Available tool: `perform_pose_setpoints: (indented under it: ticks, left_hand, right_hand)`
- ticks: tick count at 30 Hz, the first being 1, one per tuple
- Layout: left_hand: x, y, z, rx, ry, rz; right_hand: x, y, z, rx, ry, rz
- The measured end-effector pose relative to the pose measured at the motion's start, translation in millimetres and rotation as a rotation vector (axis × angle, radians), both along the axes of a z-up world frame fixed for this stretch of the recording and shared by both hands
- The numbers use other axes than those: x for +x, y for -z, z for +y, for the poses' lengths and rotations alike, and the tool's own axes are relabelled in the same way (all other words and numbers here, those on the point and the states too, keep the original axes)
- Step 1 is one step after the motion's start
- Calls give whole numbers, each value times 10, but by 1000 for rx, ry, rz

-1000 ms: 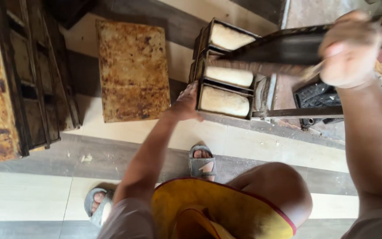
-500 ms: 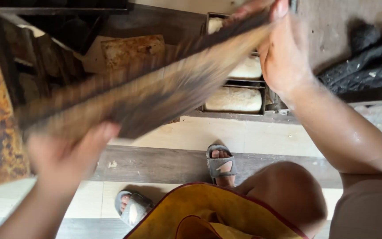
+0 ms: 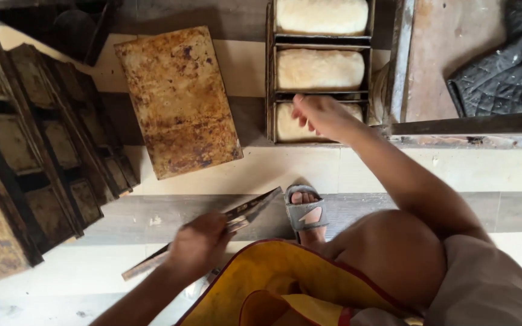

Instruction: Checking the proofing of bread dough in tins and organizing the tins on the floor of a bakery.

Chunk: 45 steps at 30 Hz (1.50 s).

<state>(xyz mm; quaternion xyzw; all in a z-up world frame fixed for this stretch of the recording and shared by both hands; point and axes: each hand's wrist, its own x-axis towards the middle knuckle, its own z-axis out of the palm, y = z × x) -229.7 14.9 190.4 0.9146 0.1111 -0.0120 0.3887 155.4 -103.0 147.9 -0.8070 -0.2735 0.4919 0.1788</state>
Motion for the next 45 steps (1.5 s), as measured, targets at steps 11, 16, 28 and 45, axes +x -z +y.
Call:
perform_pose_setpoints:
  ticks: [11, 16, 28, 45]
  left_hand:
    - [153, 354, -156, 220, 73, 106]
    - [70, 554, -189, 307, 130, 411]
    - [133, 511, -3, 225, 28, 218]
    - [106, 512, -59, 261, 66, 244]
  right_hand:
    - [156, 449, -352, 120, 261, 150]
    - [239, -8, -287, -13, 395, 71]
    - [390, 218, -607, -46, -44, -124]
    - [113, -502, -16, 57, -12, -384]
